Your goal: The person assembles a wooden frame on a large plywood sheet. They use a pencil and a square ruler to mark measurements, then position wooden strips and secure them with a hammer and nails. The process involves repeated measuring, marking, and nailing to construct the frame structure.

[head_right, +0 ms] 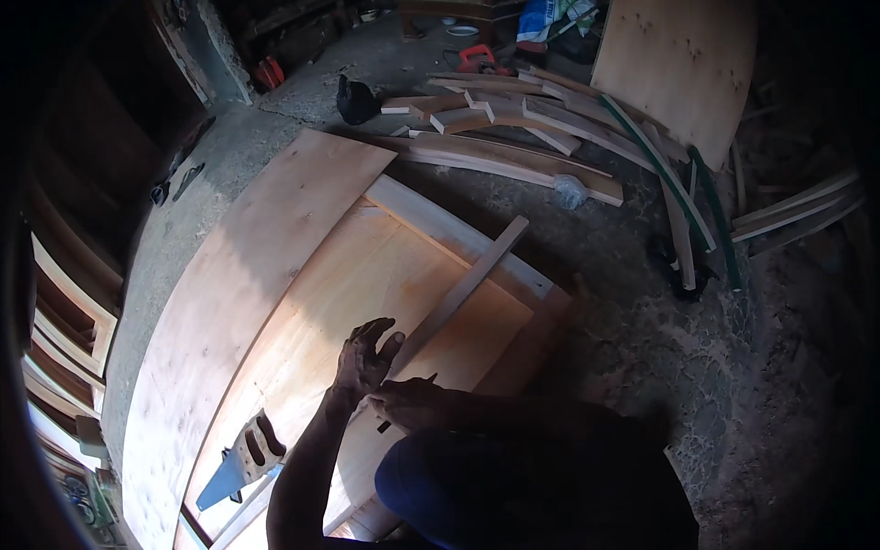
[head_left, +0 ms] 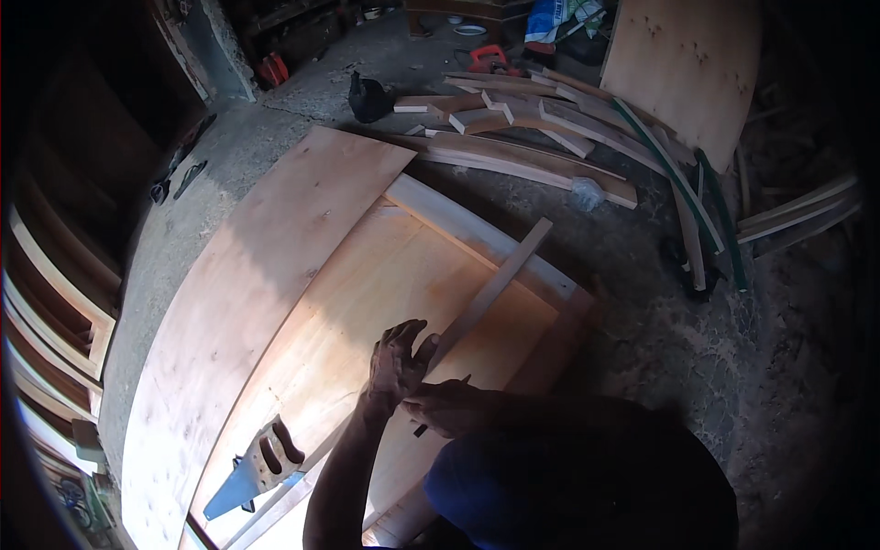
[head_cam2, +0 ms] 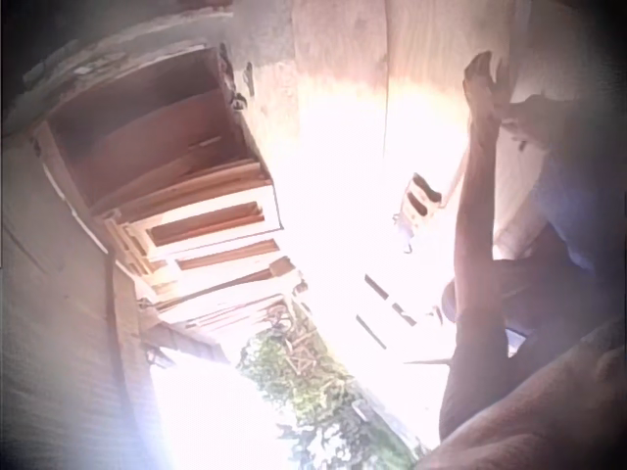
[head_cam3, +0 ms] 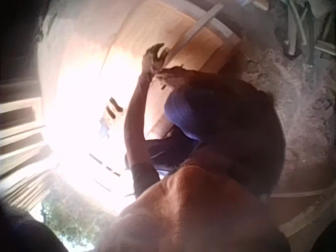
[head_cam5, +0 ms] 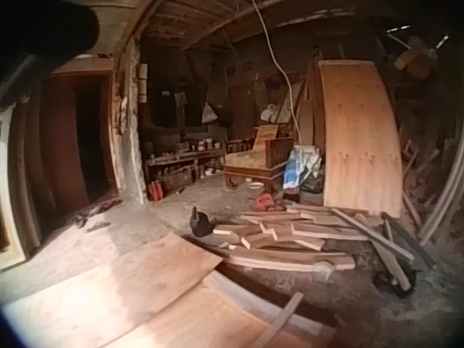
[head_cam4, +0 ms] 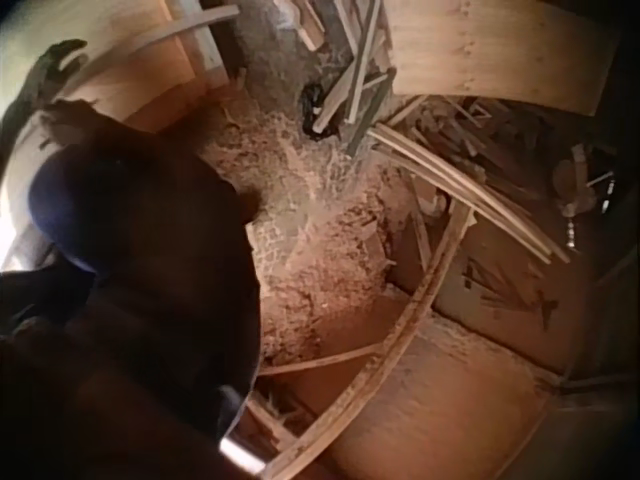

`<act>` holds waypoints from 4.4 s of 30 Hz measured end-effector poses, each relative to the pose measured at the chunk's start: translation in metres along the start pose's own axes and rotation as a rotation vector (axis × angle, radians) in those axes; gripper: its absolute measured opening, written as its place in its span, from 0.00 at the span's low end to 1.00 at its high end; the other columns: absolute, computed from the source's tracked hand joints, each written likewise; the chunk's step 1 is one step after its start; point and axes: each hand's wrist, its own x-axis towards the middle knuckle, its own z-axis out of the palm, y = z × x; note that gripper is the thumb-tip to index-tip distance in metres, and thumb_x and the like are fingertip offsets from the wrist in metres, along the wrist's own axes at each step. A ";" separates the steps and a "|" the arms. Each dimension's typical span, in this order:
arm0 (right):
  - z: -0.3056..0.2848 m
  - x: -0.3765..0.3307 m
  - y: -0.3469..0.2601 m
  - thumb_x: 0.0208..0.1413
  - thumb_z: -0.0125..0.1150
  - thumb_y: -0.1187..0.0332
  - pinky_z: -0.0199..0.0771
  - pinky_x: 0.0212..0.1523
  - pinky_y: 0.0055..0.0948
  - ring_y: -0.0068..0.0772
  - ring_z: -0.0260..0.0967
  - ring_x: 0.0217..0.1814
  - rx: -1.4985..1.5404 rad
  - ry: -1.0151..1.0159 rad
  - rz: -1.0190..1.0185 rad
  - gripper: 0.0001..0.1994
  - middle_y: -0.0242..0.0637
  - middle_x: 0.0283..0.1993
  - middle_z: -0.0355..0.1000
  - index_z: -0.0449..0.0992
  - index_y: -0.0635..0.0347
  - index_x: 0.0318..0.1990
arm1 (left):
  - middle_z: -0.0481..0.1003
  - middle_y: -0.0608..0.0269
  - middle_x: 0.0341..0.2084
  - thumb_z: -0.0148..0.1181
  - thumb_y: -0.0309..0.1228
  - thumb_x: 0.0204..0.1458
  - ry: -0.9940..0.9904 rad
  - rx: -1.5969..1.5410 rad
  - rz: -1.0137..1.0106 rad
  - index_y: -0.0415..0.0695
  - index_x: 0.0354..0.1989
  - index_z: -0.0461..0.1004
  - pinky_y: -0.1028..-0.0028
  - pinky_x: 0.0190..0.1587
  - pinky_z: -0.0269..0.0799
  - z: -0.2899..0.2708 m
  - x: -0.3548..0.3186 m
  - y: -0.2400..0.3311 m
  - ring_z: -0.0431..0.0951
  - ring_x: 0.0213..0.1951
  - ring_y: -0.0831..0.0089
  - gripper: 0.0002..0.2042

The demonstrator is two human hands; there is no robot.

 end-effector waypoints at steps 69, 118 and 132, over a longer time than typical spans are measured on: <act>-0.207 -0.051 0.186 0.63 0.55 0.62 0.71 0.46 0.44 0.44 0.72 0.43 -1.812 0.557 -0.170 0.15 0.39 0.42 0.75 0.77 0.59 0.51 | 0.75 0.56 0.45 0.60 0.54 0.52 0.078 0.350 -0.301 0.51 0.58 0.69 0.56 0.45 0.74 -0.013 -0.146 -0.111 0.78 0.44 0.53 0.29; -0.184 -0.115 0.172 0.57 0.61 0.74 0.75 0.40 0.26 0.24 0.75 0.41 -0.015 0.746 0.067 0.03 0.38 0.38 0.77 0.74 0.61 0.37 | 0.77 0.53 0.43 0.59 0.44 0.56 -0.041 0.278 -0.191 0.53 0.63 0.64 0.52 0.44 0.76 0.065 0.055 0.011 0.79 0.46 0.51 0.26; -0.171 -0.111 0.201 0.59 0.58 0.74 0.72 0.40 0.29 0.24 0.70 0.38 0.031 0.805 -0.082 0.03 0.36 0.35 0.73 0.71 0.61 0.35 | 0.77 0.54 0.43 0.58 0.44 0.57 -0.049 0.278 -0.199 0.53 0.63 0.64 0.52 0.44 0.76 0.065 0.056 0.012 0.79 0.45 0.51 0.26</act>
